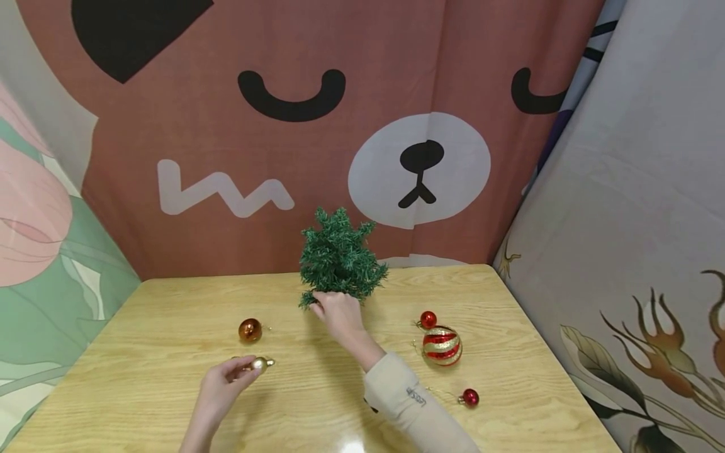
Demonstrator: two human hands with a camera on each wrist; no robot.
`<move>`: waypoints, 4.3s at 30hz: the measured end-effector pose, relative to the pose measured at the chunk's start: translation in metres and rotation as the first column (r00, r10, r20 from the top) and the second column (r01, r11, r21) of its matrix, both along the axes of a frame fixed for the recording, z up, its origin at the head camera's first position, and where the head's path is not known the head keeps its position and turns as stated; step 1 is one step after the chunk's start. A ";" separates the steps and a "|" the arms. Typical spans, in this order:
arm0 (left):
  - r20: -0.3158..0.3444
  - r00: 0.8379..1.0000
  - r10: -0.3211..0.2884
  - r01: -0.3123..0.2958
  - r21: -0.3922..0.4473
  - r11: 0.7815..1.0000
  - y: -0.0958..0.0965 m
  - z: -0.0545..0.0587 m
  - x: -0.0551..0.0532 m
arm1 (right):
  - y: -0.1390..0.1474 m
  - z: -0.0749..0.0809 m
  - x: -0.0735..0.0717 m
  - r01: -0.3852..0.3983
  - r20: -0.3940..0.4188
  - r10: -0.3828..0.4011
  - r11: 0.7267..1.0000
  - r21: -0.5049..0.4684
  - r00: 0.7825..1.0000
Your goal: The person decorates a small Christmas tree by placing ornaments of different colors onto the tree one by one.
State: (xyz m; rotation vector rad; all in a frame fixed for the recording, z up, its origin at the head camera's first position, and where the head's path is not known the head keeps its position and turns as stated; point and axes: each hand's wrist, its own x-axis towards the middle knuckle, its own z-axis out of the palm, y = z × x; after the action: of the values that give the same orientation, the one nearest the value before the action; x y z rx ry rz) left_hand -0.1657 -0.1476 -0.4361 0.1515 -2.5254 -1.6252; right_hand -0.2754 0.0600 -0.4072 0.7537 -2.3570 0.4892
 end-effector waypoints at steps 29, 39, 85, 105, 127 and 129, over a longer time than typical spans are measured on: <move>-0.133 0.991 -0.019 0.026 0.055 0.998 0.025 0.021 -0.034 | 0.000 0.000 0.004 -0.037 -0.054 0.035 0.999 -0.039 0.998; -0.202 0.979 -0.012 0.025 0.061 0.998 0.033 0.025 -0.044 | 0.000 -0.001 0.004 -0.066 -0.066 0.062 0.996 -0.052 0.996; -0.287 0.958 -0.023 0.068 0.146 0.987 0.045 0.032 -0.064 | -0.003 0.023 0.001 -0.222 0.472 0.408 0.889 -0.401 0.782; -0.283 0.957 0.065 -0.015 0.176 0.984 0.039 0.028 -0.065 | 0.001 0.032 -0.005 -0.273 0.311 0.429 0.857 -0.438 0.848; -0.270 0.957 0.108 -0.049 0.216 0.975 0.034 0.025 -0.067 | 0.009 0.042 -0.006 -0.389 0.215 0.381 0.921 -0.006 0.899; -0.270 0.957 0.106 -0.048 0.215 0.975 0.034 0.025 -0.067 | 0.009 0.042 -0.006 -0.369 0.224 0.358 0.929 0.008 0.906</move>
State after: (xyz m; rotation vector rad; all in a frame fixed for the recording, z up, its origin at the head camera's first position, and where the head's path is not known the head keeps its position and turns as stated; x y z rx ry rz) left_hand -0.2326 -0.1138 -0.4113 0.0365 -2.1155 -1.7375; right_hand -0.2817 0.0691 -0.3651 1.2329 -2.4416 0.7030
